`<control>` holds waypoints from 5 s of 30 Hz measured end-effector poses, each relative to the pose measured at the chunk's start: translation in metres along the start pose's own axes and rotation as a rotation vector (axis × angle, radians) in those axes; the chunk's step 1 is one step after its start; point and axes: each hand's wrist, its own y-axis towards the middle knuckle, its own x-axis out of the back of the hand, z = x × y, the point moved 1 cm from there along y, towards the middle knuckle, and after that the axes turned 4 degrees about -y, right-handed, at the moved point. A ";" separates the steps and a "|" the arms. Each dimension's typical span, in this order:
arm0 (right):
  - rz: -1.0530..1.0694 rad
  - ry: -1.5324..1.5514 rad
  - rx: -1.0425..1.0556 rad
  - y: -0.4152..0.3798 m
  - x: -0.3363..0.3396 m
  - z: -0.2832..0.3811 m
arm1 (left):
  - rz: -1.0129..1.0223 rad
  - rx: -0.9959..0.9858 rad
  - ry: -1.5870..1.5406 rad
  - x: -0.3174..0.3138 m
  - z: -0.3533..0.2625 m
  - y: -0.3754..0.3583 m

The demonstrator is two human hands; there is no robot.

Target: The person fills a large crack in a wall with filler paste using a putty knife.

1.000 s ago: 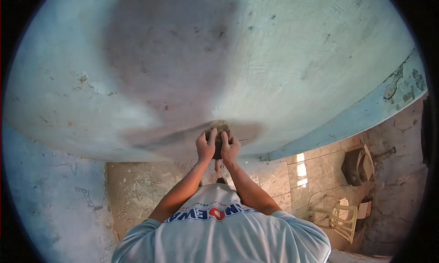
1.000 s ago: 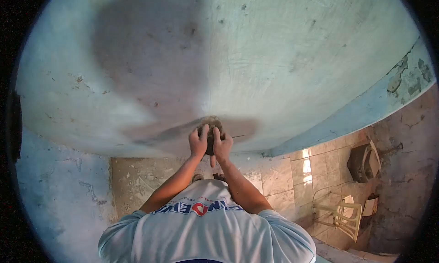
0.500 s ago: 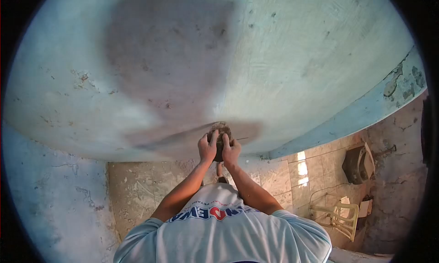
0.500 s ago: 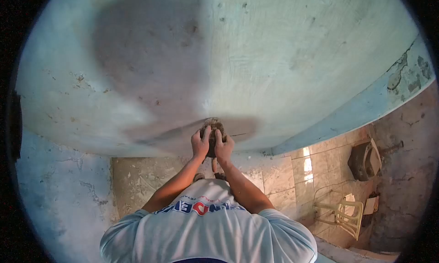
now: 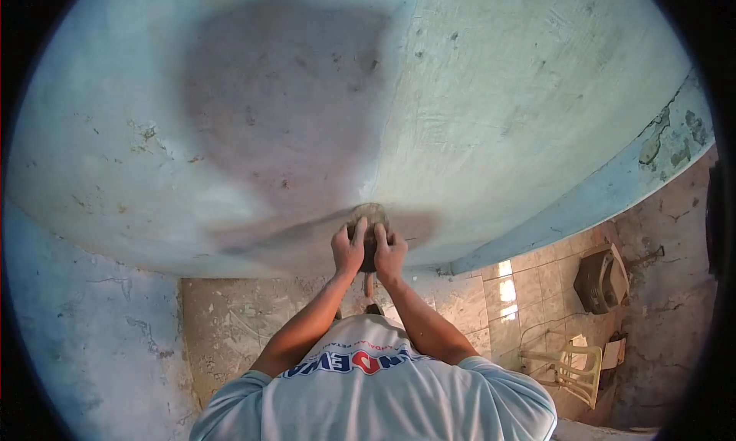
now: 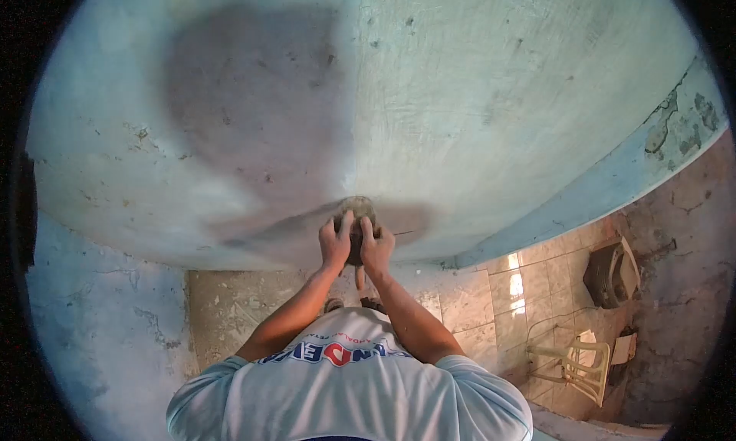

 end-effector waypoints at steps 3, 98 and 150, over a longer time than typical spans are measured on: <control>0.079 0.215 -0.136 0.020 -0.003 0.061 | 0.060 -0.056 -0.030 0.008 -0.055 0.028; 0.022 0.118 0.018 0.007 -0.013 0.051 | 0.064 -0.047 -0.096 0.021 -0.049 0.025; 0.052 -0.148 0.001 -0.012 -0.019 -0.033 | 0.034 -0.034 -0.077 0.024 0.020 0.010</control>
